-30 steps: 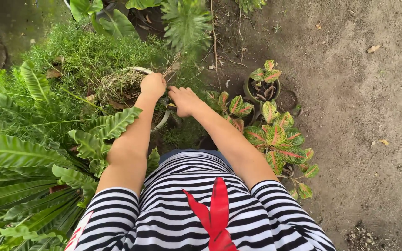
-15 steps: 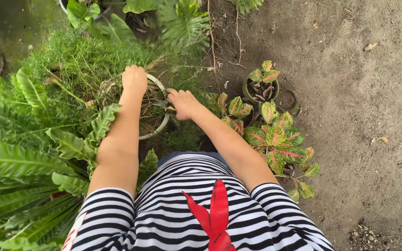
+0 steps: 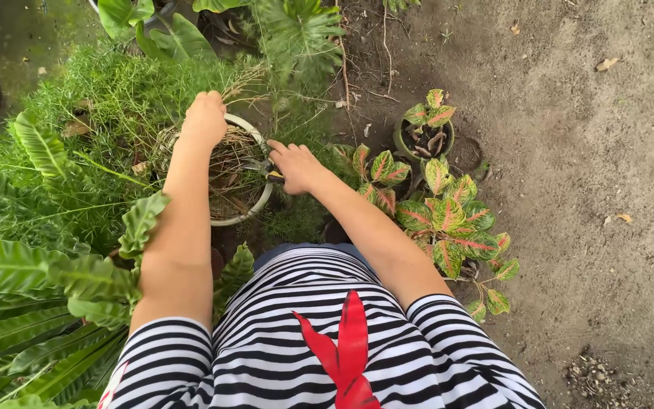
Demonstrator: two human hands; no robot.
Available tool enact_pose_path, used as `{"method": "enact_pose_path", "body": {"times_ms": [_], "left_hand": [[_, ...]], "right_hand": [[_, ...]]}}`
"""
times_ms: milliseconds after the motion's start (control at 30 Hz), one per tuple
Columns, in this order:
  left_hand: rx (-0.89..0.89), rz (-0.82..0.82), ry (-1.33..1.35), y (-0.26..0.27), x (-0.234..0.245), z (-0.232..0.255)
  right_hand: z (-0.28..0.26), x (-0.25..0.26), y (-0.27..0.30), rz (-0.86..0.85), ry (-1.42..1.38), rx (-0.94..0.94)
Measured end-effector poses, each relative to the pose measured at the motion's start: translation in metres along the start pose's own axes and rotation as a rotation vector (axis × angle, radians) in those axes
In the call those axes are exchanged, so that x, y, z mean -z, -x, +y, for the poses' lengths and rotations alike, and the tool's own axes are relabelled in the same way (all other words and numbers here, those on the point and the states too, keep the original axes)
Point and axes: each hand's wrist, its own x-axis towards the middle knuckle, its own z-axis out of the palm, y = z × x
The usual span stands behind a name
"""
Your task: Prune various outdoor plants using gardening shears and collect the trimmings.
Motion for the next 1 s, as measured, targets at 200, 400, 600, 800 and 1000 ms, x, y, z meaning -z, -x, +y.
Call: {"method": "enact_pose_path", "body": {"times_ms": [200,400,600,800,1000], "left_hand": [[0.069,0.034,0.387,-0.001,0.031,0.031],[-0.094,0.191,0.572,-0.020,0.043,0.060],[-0.081,0.091,0.503,0.004,0.063,0.071],[-0.161,0.133,0.522,0.039,0.113,0.072],[-0.216,0.172,0.503,0.072,0.148,0.089]], "right_hand": [[0.010,-0.012,-0.003,0.050,0.002,0.046],[0.012,-0.003,0.005,0.170,-0.085,0.095],[0.049,-0.020,0.019,0.246,-0.655,-0.003],[0.116,-0.032,-0.004,0.481,-2.197,0.093],[0.130,-0.019,-0.047,0.398,-2.395,-0.086]]}}
